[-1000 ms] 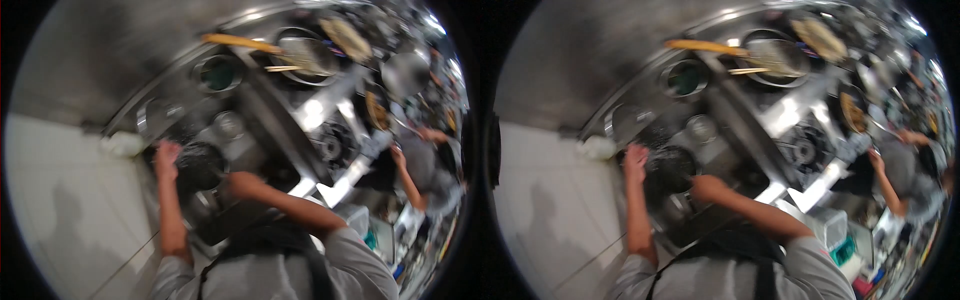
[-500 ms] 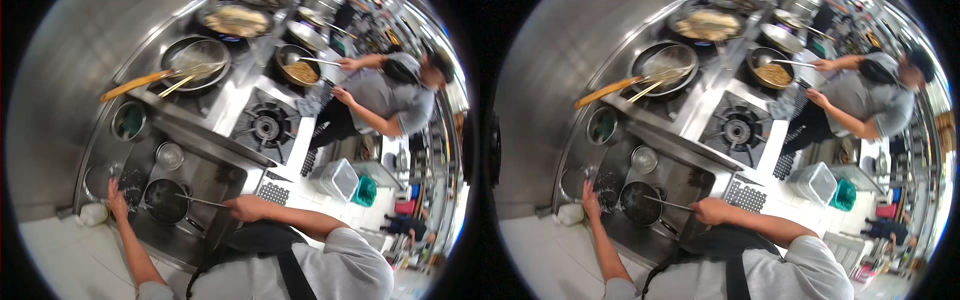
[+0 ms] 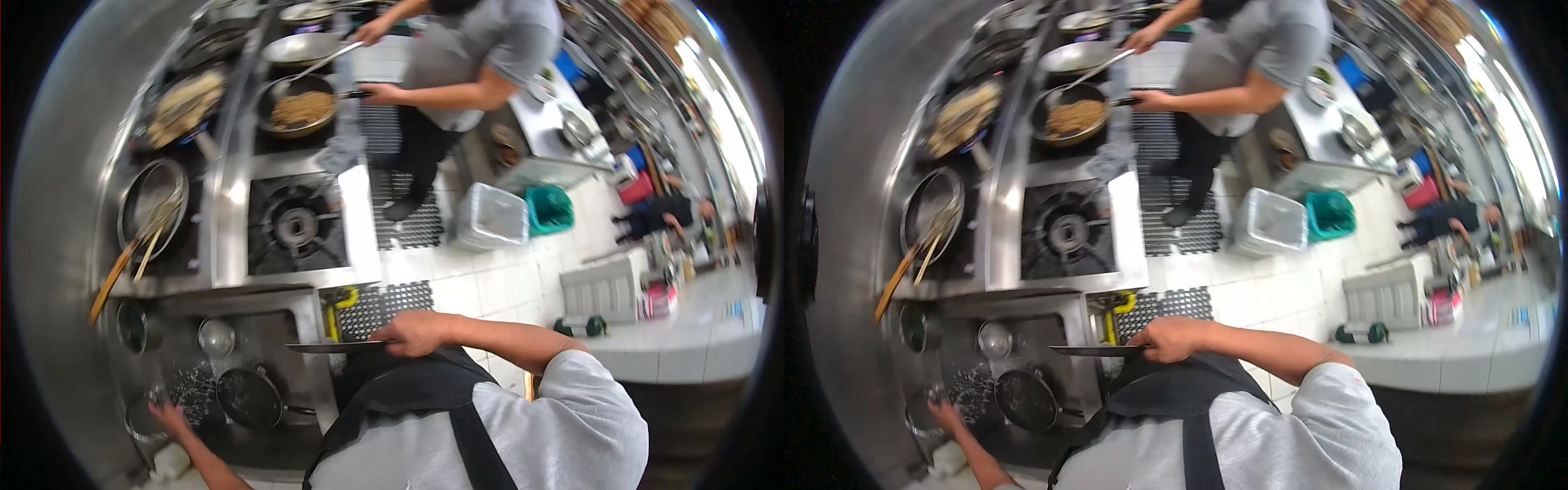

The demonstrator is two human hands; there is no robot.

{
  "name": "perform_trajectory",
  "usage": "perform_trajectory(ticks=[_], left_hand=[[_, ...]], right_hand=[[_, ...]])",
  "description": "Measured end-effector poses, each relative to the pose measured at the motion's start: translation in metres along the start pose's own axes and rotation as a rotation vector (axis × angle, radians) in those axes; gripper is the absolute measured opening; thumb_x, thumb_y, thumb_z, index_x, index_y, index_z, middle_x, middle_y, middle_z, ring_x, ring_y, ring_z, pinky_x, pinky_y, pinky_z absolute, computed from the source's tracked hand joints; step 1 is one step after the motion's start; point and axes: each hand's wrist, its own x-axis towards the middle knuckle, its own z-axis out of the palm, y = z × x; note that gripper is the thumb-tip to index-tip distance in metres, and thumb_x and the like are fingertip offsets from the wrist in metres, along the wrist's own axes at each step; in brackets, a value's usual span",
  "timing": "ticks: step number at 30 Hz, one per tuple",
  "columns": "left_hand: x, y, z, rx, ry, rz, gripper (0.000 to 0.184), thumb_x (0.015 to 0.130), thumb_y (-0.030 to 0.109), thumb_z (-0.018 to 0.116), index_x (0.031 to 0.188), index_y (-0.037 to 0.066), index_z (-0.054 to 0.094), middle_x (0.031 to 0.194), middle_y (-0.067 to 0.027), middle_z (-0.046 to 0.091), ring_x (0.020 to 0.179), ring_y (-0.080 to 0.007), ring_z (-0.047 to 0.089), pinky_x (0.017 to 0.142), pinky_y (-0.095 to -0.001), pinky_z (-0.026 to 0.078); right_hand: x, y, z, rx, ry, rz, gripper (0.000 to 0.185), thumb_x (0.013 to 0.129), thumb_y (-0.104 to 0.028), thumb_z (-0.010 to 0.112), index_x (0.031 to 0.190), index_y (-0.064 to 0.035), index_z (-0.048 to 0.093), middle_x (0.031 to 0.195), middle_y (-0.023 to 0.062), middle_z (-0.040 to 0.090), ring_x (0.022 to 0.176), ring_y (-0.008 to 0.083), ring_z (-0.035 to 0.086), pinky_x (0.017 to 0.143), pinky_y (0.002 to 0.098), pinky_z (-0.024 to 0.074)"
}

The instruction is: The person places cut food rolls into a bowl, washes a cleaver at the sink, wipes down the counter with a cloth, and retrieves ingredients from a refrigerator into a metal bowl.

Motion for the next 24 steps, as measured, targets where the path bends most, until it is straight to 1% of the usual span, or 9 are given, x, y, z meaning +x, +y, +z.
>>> perform_trajectory(ticks=[2,5,8,14,17,18,20,22,24], left_hand=[[-0.029,0.021,0.024,0.258,-0.006,-0.003,0.077,0.083,0.013,0.063,0.152,0.010,0.030,0.148,-0.0200,0.042,0.124,-0.0314,0.050,0.101,-0.0446,0.045],[0.022,-0.034,0.030,0.831,-0.100,0.575,0.071,0.084,0.014,0.064,0.148,0.000,0.036,0.145,-0.0236,0.045,0.122,-0.0317,0.055,0.104,-0.0411,0.042],[-0.058,0.057,0.069,0.737,-0.455,0.073,0.062,0.087,0.016,0.066,0.142,-0.004,0.044,0.141,-0.0221,0.052,0.122,-0.0305,0.056,0.106,-0.0364,0.040],[-0.324,0.230,0.166,0.514,-0.939,-0.005,0.047,0.092,0.022,0.067,0.134,0.003,0.057,0.129,-0.0098,0.061,0.117,-0.0200,0.057,0.099,-0.0324,0.043],[-0.416,0.275,0.201,0.589,-1.190,0.150,0.047,0.092,0.023,0.067,0.134,0.003,0.057,0.129,-0.0075,0.061,0.116,-0.0189,0.058,0.096,-0.0314,0.045],[-0.446,0.285,0.212,0.501,-1.242,0.215,0.048,0.092,0.023,0.067,0.134,0.003,0.057,0.129,-0.0077,0.061,0.117,-0.0189,0.058,0.096,-0.0314,0.046],[-0.506,0.296,0.237,0.319,-1.358,0.345,0.048,0.092,0.024,0.067,0.134,0.004,0.056,0.130,-0.0081,0.061,0.118,-0.0190,0.058,0.096,-0.0313,0.046],[-0.552,0.282,0.273,-0.131,-1.548,0.170,0.050,0.092,0.029,0.066,0.134,0.005,0.056,0.136,-0.0110,0.058,0.124,-0.0285,0.056,0.098,-0.0398,0.046],[-0.605,0.246,0.323,-0.704,-1.716,-0.380,0.050,0.094,0.034,0.062,0.134,0.006,0.055,0.139,-0.0127,0.055,0.126,-0.0339,0.054,0.100,-0.0458,0.046]], right_hand=[[-0.046,0.021,-0.005,0.058,0.073,0.093,0.045,0.084,-0.016,0.056,0.127,-0.0091,0.062,0.092,0.0211,0.069,0.084,0.0379,0.066,0.079,0.0449,0.0514],[-0.104,0.043,-0.015,0.051,0.057,0.314,0.042,0.081,-0.019,0.055,0.121,-0.0113,0.066,0.091,0.0211,0.069,0.085,0.0379,0.066,0.077,0.0463,0.0509],[-0.152,0.116,0.010,0.000,0.168,0.437,0.041,0.081,-0.022,0.054,0.119,-0.0097,0.066,0.090,0.0214,0.069,0.086,0.0380,0.067,0.078,0.0468,0.0512],[-0.269,0.337,0.137,0.148,0.256,1.048,0.027,0.076,-0.026,0.059,0.087,-0.0057,0.074,0.090,0.0222,0.071,0.086,0.0370,0.069,0.077,0.0439,0.0552],[-0.357,0.481,0.280,-0.287,0.138,0.911,0.014,0.068,-0.024,0.064,0.069,-0.0144,0.074,0.071,0.0119,0.071,0.066,0.0288,0.070,0.064,0.0381,0.0559],[-0.383,0.457,0.282,0.496,0.400,1.338,0.010,0.065,-0.026,0.068,0.068,-0.0186,0.075,0.070,0.0092,0.071,0.063,0.0260,0.069,0.060,0.0360,0.0554],[-0.431,0.485,0.331,0.011,0.129,1.093,0.012,0.061,-0.025,0.070,0.070,-0.0197,0.076,0.068,0.0068,0.070,0.061,0.0224,0.068,0.057,0.0360,0.0538],[-0.456,0.481,0.356,0.510,0.423,1.428,0.019,0.063,-0.031,0.071,0.075,-0.0182,0.077,0.070,0.0067,0.071,0.064,0.0244,0.069,0.058,0.0358,0.0540],[-0.475,0.497,0.389,-0.009,0.214,1.112,0.022,0.067,-0.034,0.071,0.078,-0.0155,0.077,0.075,0.0083,0.072,0.069,0.0248,0.071,0.060,0.0365,0.0542]])
